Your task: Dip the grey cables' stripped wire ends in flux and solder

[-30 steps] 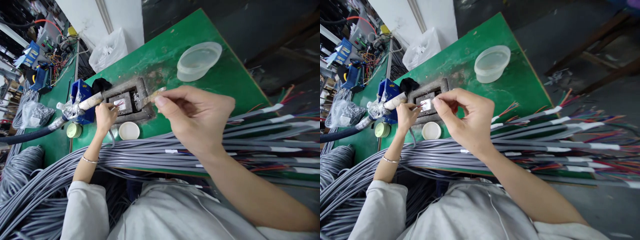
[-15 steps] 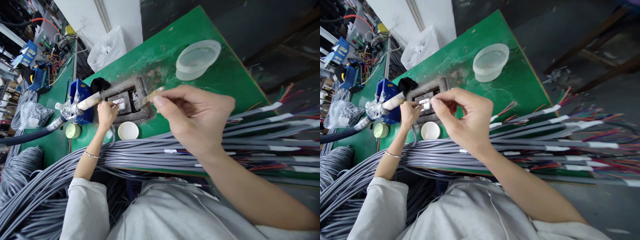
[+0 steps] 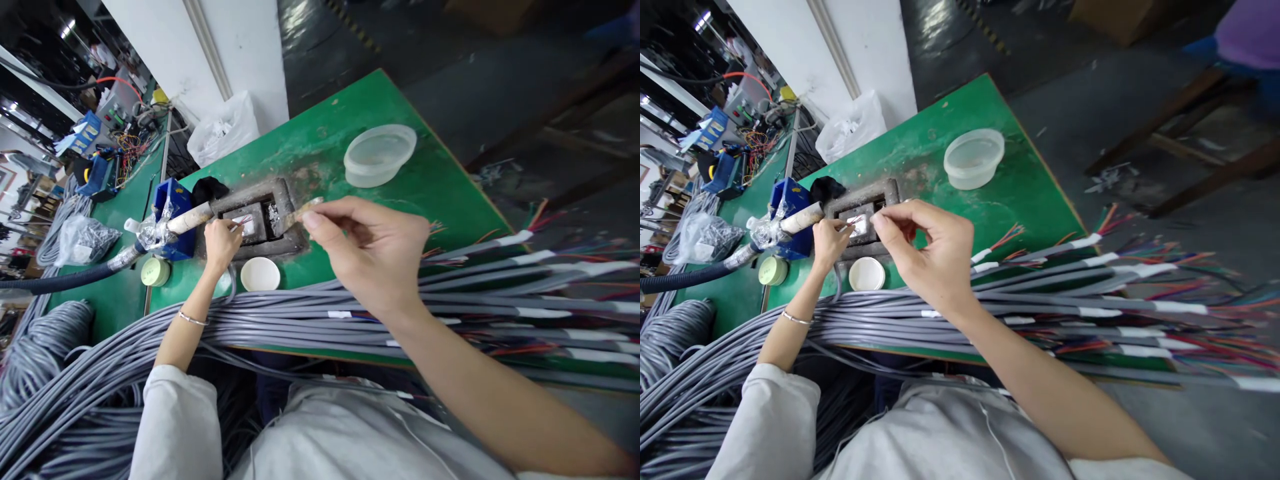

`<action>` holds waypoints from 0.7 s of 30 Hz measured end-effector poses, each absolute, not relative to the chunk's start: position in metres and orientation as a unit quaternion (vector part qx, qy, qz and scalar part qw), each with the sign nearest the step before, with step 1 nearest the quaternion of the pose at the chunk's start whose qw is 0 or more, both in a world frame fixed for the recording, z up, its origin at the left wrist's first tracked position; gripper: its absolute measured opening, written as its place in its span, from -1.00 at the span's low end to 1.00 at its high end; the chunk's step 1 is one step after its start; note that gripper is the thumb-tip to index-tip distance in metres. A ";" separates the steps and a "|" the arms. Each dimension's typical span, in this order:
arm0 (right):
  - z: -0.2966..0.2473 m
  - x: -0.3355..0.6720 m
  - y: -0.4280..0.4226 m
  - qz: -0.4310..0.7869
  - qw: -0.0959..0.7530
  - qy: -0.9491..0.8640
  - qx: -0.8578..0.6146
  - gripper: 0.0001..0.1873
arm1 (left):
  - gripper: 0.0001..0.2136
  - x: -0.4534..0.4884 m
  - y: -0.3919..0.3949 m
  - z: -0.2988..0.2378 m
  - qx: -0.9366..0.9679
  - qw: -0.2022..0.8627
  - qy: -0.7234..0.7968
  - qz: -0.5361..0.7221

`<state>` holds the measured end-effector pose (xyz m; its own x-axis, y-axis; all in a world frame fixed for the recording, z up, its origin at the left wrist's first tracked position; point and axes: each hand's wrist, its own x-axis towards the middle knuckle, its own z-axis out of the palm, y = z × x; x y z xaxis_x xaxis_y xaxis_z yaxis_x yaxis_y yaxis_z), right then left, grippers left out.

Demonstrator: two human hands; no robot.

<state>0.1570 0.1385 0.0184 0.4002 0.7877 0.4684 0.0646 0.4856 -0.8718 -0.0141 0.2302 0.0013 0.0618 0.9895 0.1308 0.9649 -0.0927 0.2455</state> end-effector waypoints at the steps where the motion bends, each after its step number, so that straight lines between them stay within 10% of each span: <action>1: 0.019 0.157 0.138 0.254 0.713 -0.484 -0.440 -0.85 | -0.82 -0.014 0.226 0.006 0.721 0.052 0.671 0.166; 9: 0.021 0.154 0.137 0.275 0.703 -0.489 -0.436 -0.86 | -0.75 -0.007 0.173 0.043 0.577 0.268 0.628 0.448; 21: 0.009 0.140 0.137 0.101 0.601 -0.687 -0.397 -0.87 | -0.73 0.010 0.122 0.040 0.455 0.416 0.565 0.549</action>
